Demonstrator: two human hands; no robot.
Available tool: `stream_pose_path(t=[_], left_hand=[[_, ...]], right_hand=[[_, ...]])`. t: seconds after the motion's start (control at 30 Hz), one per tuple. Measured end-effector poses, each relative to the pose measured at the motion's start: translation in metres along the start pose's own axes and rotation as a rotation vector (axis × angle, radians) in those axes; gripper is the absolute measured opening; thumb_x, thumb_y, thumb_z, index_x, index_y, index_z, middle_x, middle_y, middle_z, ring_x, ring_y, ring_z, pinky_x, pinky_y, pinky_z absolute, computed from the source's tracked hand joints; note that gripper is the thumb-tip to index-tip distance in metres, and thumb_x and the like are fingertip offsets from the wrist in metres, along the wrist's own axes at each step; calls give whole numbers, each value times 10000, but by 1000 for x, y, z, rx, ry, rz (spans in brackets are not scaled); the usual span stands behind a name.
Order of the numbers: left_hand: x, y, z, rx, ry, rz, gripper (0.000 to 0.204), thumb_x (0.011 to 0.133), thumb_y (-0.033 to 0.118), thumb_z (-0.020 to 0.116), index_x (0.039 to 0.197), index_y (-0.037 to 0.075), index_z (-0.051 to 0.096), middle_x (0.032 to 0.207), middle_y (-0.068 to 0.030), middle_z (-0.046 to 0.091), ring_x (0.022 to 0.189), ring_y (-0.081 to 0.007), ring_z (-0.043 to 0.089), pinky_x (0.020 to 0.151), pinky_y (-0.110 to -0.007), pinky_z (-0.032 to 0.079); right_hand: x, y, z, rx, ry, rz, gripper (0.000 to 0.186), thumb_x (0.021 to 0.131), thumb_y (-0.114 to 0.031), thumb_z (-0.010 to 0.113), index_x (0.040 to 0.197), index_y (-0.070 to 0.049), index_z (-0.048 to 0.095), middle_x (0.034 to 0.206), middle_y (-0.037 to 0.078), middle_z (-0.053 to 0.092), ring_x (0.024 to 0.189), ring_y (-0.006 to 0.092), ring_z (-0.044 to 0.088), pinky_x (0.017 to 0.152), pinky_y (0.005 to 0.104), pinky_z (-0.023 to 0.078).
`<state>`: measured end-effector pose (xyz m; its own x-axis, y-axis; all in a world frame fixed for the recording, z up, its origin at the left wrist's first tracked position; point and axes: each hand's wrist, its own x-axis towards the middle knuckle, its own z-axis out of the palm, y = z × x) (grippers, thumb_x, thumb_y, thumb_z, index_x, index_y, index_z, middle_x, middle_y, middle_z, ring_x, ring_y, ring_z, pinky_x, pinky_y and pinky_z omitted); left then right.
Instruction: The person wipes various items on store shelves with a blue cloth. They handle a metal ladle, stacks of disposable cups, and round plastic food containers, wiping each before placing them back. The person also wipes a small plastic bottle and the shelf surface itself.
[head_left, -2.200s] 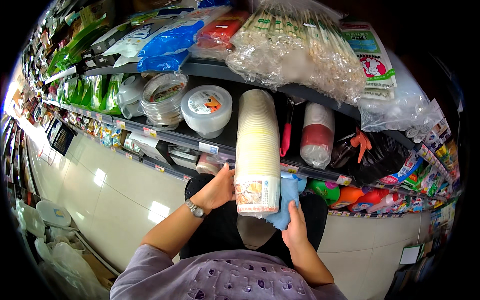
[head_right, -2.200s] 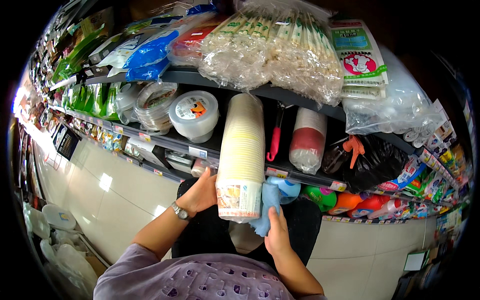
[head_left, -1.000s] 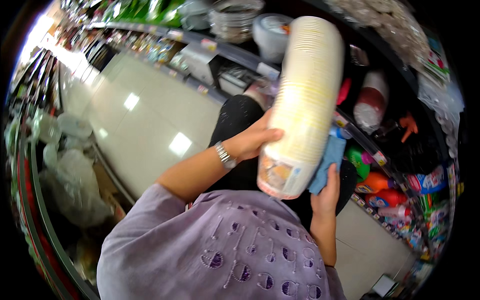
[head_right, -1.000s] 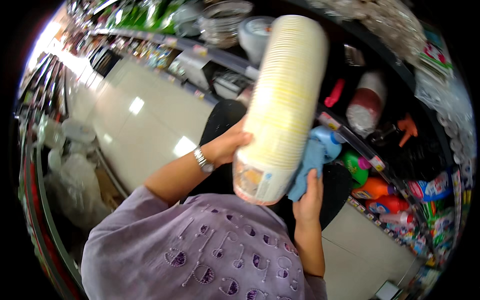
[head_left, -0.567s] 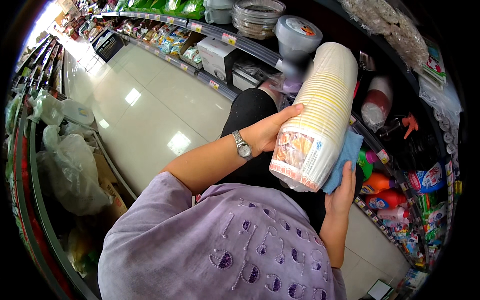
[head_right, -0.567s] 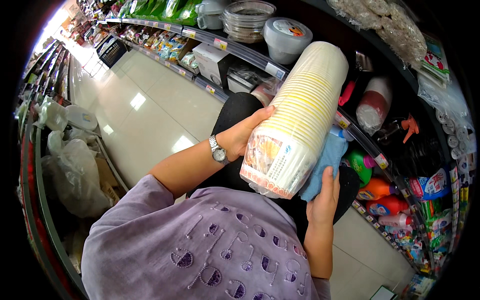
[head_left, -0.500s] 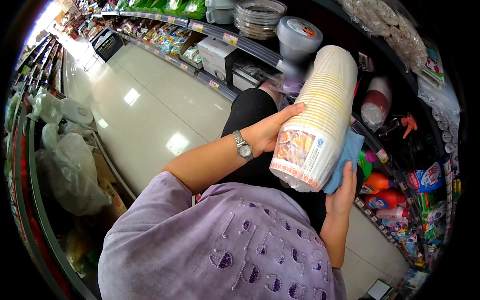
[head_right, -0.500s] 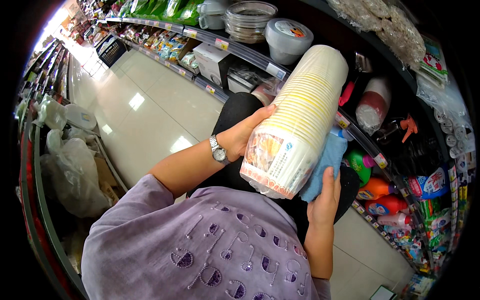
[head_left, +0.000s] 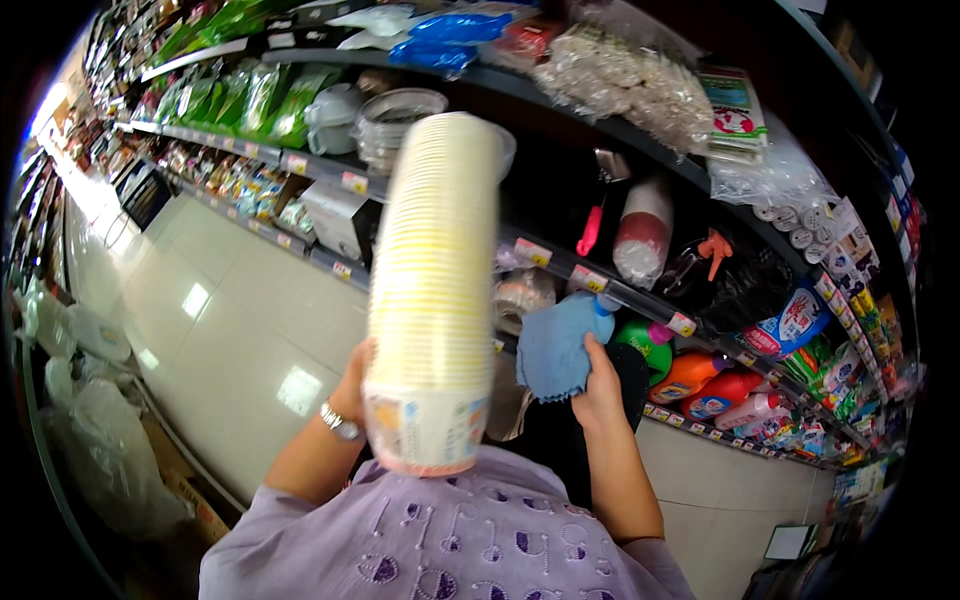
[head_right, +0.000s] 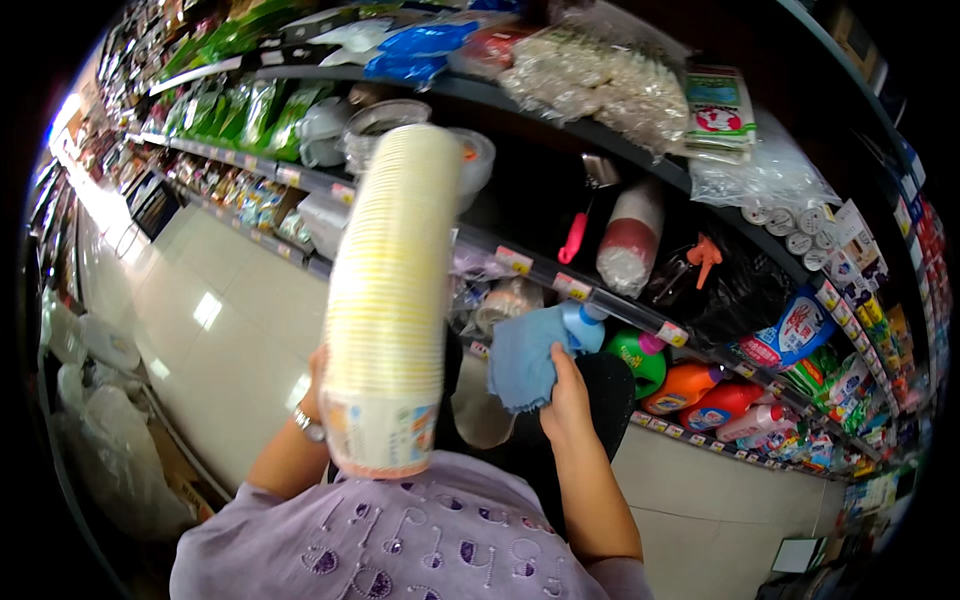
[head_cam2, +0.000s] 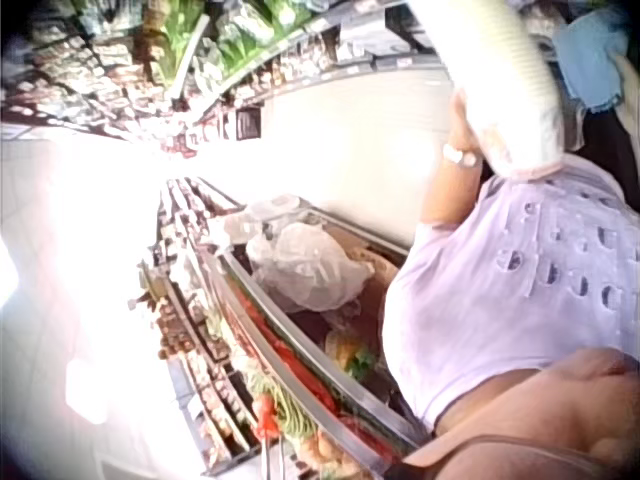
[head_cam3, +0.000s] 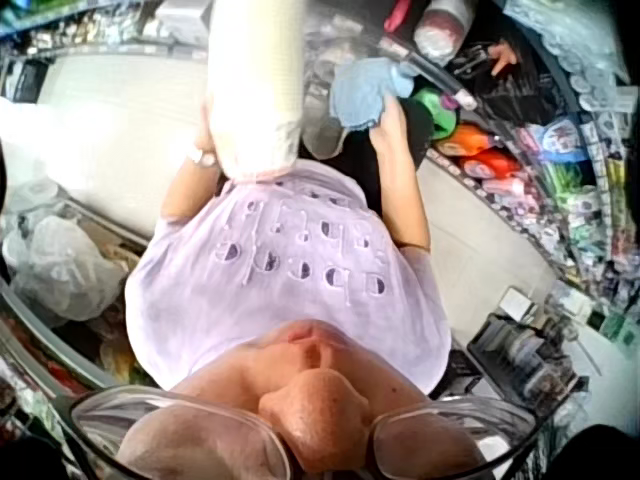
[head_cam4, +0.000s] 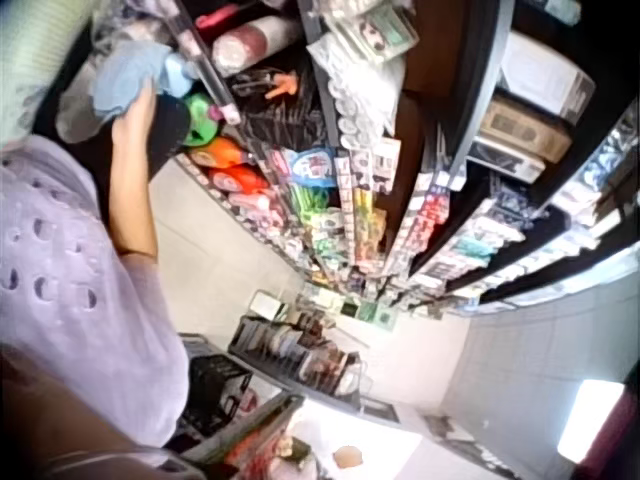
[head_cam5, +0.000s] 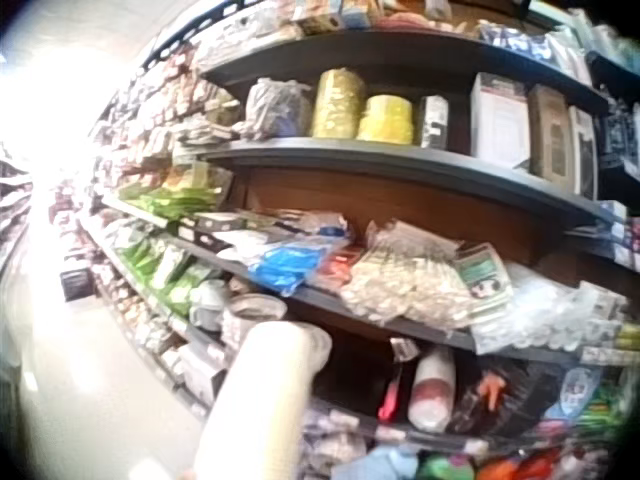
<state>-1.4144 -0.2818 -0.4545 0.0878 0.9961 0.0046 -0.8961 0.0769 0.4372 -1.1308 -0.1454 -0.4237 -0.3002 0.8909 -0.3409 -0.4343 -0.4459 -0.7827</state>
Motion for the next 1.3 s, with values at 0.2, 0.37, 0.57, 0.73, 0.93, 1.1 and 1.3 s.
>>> stream_pose_path(t=[0.2, 0.37, 0.57, 0.73, 0.93, 1.1, 1.3], left_hand=[[4, 31, 6, 101, -54, 345, 722, 825, 427, 608, 1335, -32, 382, 1295, -236, 483, 1149, -346, 526, 947, -474, 465], [46, 60, -8, 183, -131, 520, 872, 764, 487, 671, 1375, -25, 317, 1336, -234, 439, 1182, -351, 498, 963, -469, 464], [71, 68, -44, 171, 49, 572, 859, 767, 483, 664, 1371, -25, 324, 1331, -233, 445, 1175, -350, 503, 956, -467, 467], [80, 64, -62, 147, 139, 560, 848, 771, 480, 659, 1367, -24, 330, 1327, -232, 449, 1170, -348, 507, 951, -465, 470], [78, 63, -76, 139, 233, 559, 835, 774, 477, 652, 1363, -24, 337, 1322, -230, 455, 1164, -347, 512, 944, -462, 473], [74, 63, -81, 147, 272, 558, 824, 777, 474, 646, 1360, -23, 343, 1317, -229, 460, 1159, -345, 515, 939, -461, 476], [73, 61, -80, 156, 278, 553, 811, 781, 470, 640, 1356, -23, 350, 1312, -228, 466, 1152, -344, 520, 932, -458, 480]], right_hand=[[120, -39, 28, -447, -74, -500, 361, 923, -220, 533, 1226, -23, 523, 1172, 107, 554, 1058, 235, 538, 910, 347, 420], [246, -36, 41, -1413, -107, -920, 321, 825, -158, 590, 1141, -113, 628, 1236, 173, 534, 1143, 350, 489, 987, 384, 385], [307, -25, 55, -1656, -402, -524, 389, 834, -138, 551, 1216, -194, 594, 1397, 197, 388, 1301, 368, 342, 1081, 395, 295], [401, -27, 68, -1706, -295, -497, 399, 879, -199, 518, 1277, -181, 531, 1445, 178, 317, 1324, 368, 307, 1091, 403, 277], [478, -31, 132, -2007, -252, -663, 419, 894, -268, 488, 1282, -111, 502, 1401, 188, 376, 1290, 334, 363, 1051, 395, 326], [527, -64, 123, -2032, 25, -528, 443, 889, -252, 485, 1303, -94, 473, 1403, 192, 376, 1291, 330, 370, 1041, 383, 336], [546, -89, 84, -1898, 344, -409, 474, 883, -233, 481, 1328, -74, 438, 1405, 196, 377, 1292, 324, 378, 1031, 369, 348]])
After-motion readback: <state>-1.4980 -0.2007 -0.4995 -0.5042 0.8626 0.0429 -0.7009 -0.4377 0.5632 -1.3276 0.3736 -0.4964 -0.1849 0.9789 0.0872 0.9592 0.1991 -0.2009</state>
